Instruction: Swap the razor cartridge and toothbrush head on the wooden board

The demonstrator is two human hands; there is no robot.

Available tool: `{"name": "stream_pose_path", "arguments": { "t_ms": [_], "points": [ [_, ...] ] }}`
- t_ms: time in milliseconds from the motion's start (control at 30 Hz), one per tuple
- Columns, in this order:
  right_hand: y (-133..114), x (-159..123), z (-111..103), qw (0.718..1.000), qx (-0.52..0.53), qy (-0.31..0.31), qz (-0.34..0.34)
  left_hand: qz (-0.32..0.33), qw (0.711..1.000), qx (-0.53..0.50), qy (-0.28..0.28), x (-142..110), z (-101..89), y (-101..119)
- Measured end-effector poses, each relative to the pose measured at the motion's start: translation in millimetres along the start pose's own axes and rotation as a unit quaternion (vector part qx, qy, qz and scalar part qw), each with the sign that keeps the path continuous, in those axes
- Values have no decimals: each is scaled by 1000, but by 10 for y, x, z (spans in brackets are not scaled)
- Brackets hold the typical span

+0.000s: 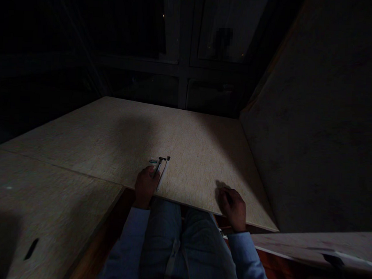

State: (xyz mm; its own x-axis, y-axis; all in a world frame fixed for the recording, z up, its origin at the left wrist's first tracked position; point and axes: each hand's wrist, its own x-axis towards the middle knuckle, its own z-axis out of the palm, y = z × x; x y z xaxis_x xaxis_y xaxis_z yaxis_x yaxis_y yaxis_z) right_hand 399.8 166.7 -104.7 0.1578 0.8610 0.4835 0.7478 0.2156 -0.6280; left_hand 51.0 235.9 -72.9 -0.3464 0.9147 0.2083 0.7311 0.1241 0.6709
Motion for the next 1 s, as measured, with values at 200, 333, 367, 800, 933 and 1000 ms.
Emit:
{"name": "stream_pose_path", "arguments": {
  "t_ms": [200, 333, 367, 800, 933, 1000],
  "points": [
    [9, 0, -2, 1000, 5, 2, 4, -36, 999, 8, -7, -9, 11, 56],
    [25, -2, 3, 1000, 7, 1, 8, -45, 994, -86, 43, -17, 15, 18],
    [27, -2, 5, 1000, 7, 1, 9, -50, 990, -119, 52, -23, 20, 16],
    [31, -9, 12, 1000, 4, 7, 1, -181, 814, -544, -93, -330, 114, 535],
    [46, -14, 16, 1000, -3, 5, 0, -192, 762, -602, -142, -425, 217, 631],
    [48, -13, 17, 1000, -6, 5, -1, -191, 744, -617, -171, -458, 263, 671]
  ]
}}
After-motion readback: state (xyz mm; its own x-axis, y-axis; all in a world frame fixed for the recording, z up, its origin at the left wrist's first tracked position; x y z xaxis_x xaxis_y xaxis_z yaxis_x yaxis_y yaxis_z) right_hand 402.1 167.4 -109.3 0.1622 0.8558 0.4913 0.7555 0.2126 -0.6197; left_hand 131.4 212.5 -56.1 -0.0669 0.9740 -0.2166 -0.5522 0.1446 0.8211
